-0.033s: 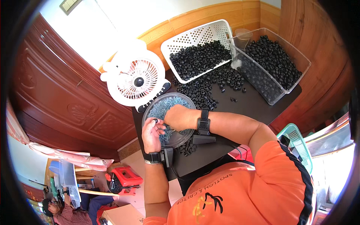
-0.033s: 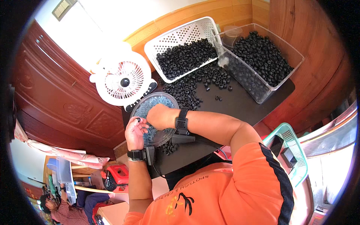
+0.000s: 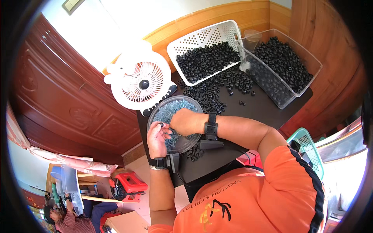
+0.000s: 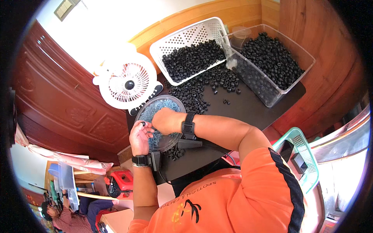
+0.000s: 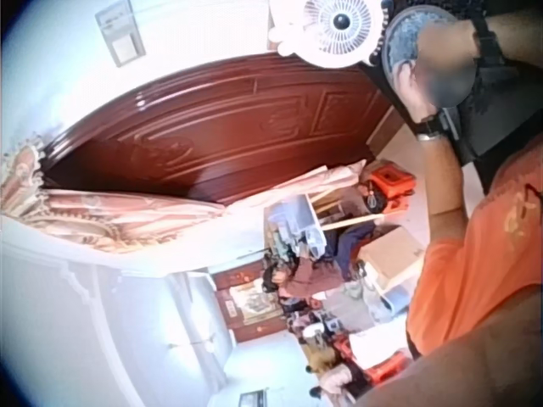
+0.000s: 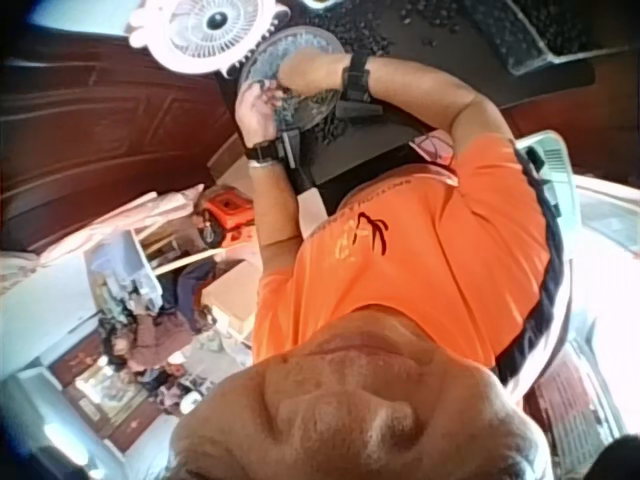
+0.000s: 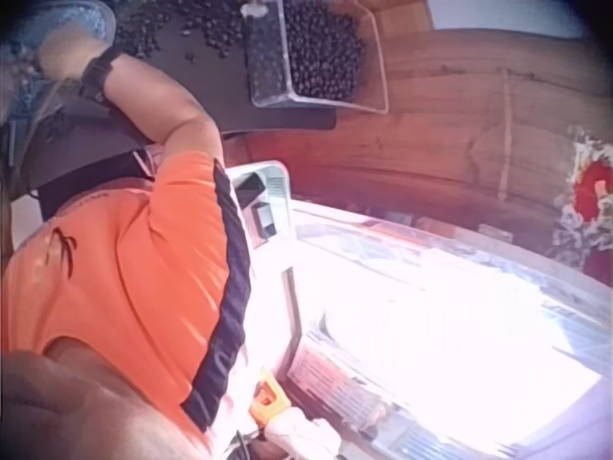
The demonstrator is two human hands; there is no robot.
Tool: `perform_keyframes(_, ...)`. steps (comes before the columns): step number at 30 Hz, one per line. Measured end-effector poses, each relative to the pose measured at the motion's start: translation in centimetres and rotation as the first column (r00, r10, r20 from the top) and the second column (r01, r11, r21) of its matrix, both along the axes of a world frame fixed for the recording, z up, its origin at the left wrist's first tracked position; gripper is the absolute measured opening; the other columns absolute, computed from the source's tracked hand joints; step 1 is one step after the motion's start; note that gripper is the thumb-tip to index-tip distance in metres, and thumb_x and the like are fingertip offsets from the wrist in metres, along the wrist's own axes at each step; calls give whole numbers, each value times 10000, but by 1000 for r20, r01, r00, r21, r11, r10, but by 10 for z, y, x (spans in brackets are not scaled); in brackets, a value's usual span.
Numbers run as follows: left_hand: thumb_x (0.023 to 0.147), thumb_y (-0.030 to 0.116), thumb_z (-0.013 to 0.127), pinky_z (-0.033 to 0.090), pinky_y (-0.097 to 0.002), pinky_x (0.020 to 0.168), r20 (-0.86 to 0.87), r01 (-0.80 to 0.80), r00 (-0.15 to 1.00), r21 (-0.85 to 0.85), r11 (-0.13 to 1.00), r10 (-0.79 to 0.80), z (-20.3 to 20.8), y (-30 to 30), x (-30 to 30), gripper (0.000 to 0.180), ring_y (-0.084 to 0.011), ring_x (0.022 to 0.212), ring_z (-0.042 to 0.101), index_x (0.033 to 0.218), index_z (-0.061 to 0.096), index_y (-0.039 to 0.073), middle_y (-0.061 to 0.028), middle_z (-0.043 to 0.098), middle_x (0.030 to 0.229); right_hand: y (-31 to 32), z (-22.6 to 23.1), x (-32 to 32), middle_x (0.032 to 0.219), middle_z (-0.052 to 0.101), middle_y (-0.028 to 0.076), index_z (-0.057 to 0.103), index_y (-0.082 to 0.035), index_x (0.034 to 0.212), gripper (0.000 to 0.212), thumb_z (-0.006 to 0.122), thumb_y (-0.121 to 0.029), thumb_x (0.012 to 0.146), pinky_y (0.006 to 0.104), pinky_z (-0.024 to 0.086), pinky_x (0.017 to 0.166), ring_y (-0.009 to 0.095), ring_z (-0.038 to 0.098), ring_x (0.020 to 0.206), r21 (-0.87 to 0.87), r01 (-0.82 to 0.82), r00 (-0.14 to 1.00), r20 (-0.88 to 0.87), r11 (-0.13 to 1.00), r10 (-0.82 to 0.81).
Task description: Assembling small plastic components by attaching black caps to blue pieces.
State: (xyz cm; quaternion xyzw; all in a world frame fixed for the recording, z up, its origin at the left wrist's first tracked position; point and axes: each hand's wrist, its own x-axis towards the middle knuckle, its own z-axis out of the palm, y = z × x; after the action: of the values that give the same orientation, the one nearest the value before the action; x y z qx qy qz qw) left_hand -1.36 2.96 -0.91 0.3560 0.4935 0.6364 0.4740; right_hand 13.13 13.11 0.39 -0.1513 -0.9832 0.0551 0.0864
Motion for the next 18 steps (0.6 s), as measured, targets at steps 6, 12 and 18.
perform_keyframes(6, 860, 213, 519, 450, -265, 578, -5, -22, 1000, -3, 1000, 22, 1, -2, 0, 151, -165, 692, 596, 905, 545, 72, -72, 614, 867, 7, -2, -3, 757, 674, 151, 689, -36, 751, 131, 658, -129, 664, 404, 527, 640, 318, 668, 753, -92, 61, 997, -32, 994, -65)
perform_keyframes(12, 859, 208, 525, 453, -267, 576, 23, -21, 1000, 29, 999, 20, 0, -2, -3, 153, -167, 696, 598, 920, 544, 70, -76, 613, 871, -3, 17, 6, 797, 670, 152, 667, -52, 886, 202, 632, -163, 720, 432, 516, 671, 337, 658, 780, -141, -12, 999, 38, 990, 17)
perform_keyframes(18, 860, 216, 531, 456, -270, 583, 22, -34, 999, 13, 999, 34, 0, -4, -2, 166, -166, 708, 597, 928, 544, 65, -76, 612, 870, -8, 11, 2, 804, 668, 151, 662, -49, 896, 221, 640, -102, 682, 433, 516, 679, 338, 656, 793, -83, -34, 992, 117, 996, 43)
